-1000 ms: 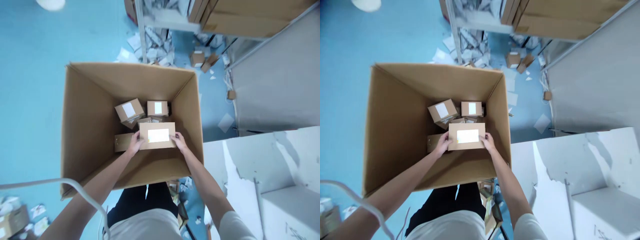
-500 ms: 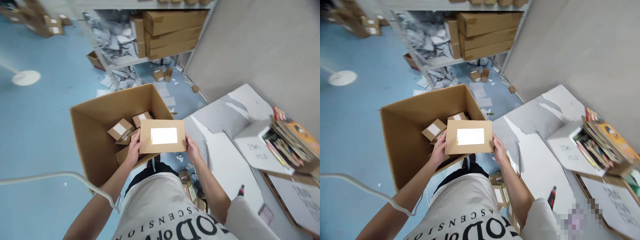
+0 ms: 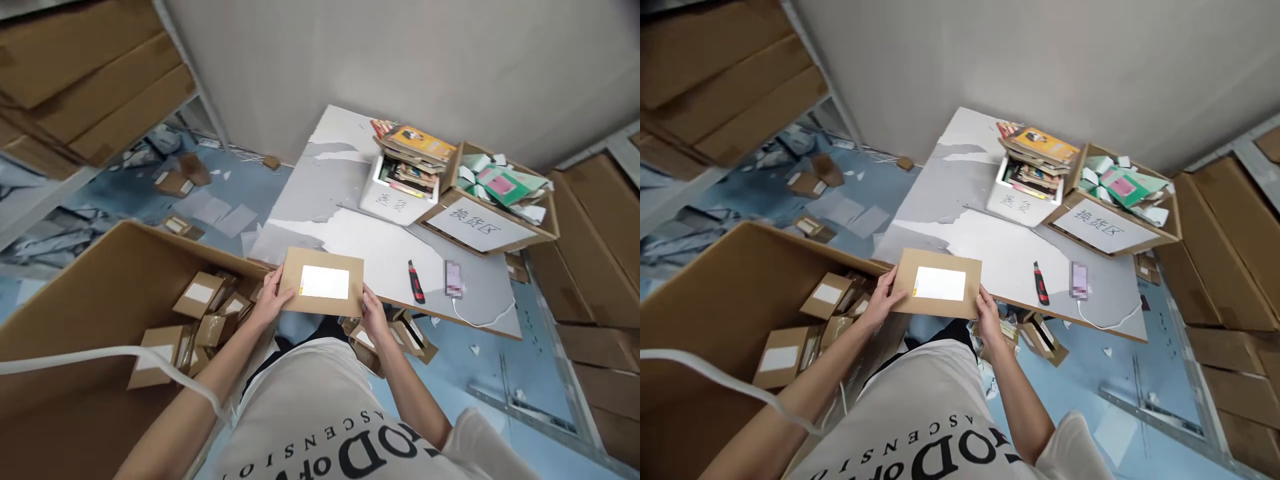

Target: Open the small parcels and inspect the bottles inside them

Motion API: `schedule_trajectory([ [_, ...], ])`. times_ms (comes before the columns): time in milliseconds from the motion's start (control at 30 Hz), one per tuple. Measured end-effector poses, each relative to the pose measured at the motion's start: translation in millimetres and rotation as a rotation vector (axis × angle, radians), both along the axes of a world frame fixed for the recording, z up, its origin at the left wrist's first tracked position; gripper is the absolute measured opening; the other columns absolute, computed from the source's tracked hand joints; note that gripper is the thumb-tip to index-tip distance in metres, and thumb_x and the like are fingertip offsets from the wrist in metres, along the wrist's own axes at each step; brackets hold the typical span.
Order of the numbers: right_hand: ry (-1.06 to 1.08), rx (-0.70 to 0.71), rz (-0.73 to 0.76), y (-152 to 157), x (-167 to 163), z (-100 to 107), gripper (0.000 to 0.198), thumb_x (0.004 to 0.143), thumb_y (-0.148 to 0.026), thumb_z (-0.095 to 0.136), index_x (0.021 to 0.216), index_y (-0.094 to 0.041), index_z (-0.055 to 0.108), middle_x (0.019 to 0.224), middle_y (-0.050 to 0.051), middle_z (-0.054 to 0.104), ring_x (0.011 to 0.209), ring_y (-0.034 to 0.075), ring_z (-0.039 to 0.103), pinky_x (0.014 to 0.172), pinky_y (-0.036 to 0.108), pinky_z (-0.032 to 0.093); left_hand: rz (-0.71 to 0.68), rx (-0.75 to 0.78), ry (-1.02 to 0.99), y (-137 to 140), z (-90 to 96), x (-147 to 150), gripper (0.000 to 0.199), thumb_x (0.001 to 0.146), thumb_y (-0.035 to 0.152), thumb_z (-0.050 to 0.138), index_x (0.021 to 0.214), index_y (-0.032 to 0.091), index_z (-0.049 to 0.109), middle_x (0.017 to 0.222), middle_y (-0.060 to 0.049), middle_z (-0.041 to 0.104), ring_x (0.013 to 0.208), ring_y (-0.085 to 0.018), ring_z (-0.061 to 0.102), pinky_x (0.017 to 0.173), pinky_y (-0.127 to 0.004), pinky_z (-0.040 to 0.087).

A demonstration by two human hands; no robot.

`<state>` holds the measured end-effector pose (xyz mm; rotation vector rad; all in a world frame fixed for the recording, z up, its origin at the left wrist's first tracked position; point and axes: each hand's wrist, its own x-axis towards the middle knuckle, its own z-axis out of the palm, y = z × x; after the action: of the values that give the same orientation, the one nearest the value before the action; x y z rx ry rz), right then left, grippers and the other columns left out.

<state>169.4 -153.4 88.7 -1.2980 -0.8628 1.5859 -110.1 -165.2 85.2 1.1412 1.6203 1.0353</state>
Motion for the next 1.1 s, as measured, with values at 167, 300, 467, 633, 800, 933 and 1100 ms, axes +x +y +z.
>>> schedule_trajectory([
  [167,-0.071,0.021,-0.160,35.4,60.1,-19.8,0.061,0.077,-0.051,0.062,0.131,-0.027,0.053,0.139,0.003,0.051,0.130,0.025,0.045,0.107,0.042,0.039,-0.110,-0.083,0.000,78.7,-7.2,69.0,0.083,0.072,0.044,0.066,0.145,0.028,0.032,0.129,-0.008,0.040,0.128,-0.025,0.039,0.108,-0.036,0.034],
  [300,-0.161,0.023,-0.207,79.5,100.1,-30.4,0.064,0.077,-0.051,0.061,0.135,-0.026,0.049,0.131,0.004,0.057,0.127,0.025,0.047,0.107,0.040,0.039,-0.155,-0.135,-0.032,135.6,-12.9,113.0,0.082,0.072,0.044,0.068,0.145,0.030,0.033,0.131,-0.008,0.040,0.125,-0.025,0.042,0.104,-0.035,0.039],
  [467,-0.247,-0.004,-0.206,124.5,136.6,-42.6,0.064,0.078,-0.051,0.058,0.136,-0.027,0.048,0.119,0.005,0.061,0.119,0.024,0.051,0.103,0.040,0.042,-0.152,-0.182,-0.037,186.1,-34.6,154.5,0.082,0.072,0.044,0.068,0.145,0.030,0.032,0.137,-0.008,0.038,0.124,-0.025,0.043,0.107,-0.037,0.035],
  [633,-0.306,-0.012,-0.178,146.7,149.9,-61.8,0.061,0.078,-0.048,0.060,0.133,-0.026,0.052,0.108,0.006,0.059,0.103,0.023,0.054,0.095,0.040,0.046,-0.089,-0.253,0.010,213.6,-68.0,166.9,0.075,0.073,0.040,0.067,0.142,0.033,0.037,0.133,-0.007,0.041,0.124,-0.027,0.042,0.108,-0.041,0.033],
  [800,-0.494,0.024,-0.106,151.0,154.9,-79.8,0.064,0.077,-0.043,0.059,0.137,-0.025,0.047,0.101,0.006,0.050,0.090,0.019,0.053,0.085,0.037,0.050,-0.163,-0.161,0.007,219.2,-88.0,153.7,0.072,0.073,0.037,0.067,0.139,0.031,0.041,0.130,-0.008,0.045,0.109,-0.024,0.051,0.097,-0.042,0.043],
  [933,-0.682,0.003,-0.132,147.3,155.9,-82.6,0.071,0.076,-0.047,0.060,0.140,-0.020,0.044,0.106,0.010,0.051,0.093,0.023,0.052,0.091,0.043,0.046,-0.193,-0.130,-0.072,216.7,-92.2,152.8,0.077,0.071,0.043,0.069,0.140,0.028,0.040,0.129,-0.010,0.048,0.103,-0.022,0.053,0.088,-0.039,0.048],
  [1100,-0.779,-0.073,-0.351,129.1,145.5,-82.1,0.100,0.069,-0.057,0.065,0.149,-0.017,0.021,0.137,0.019,0.039,0.123,0.030,0.043,0.103,0.046,0.037,-0.142,-0.134,-0.120,208.4,-94.0,154.7,0.082,0.071,0.044,0.071,0.142,0.024,0.036,0.132,-0.013,0.045,0.109,-0.024,0.052,0.085,-0.038,0.050],
])
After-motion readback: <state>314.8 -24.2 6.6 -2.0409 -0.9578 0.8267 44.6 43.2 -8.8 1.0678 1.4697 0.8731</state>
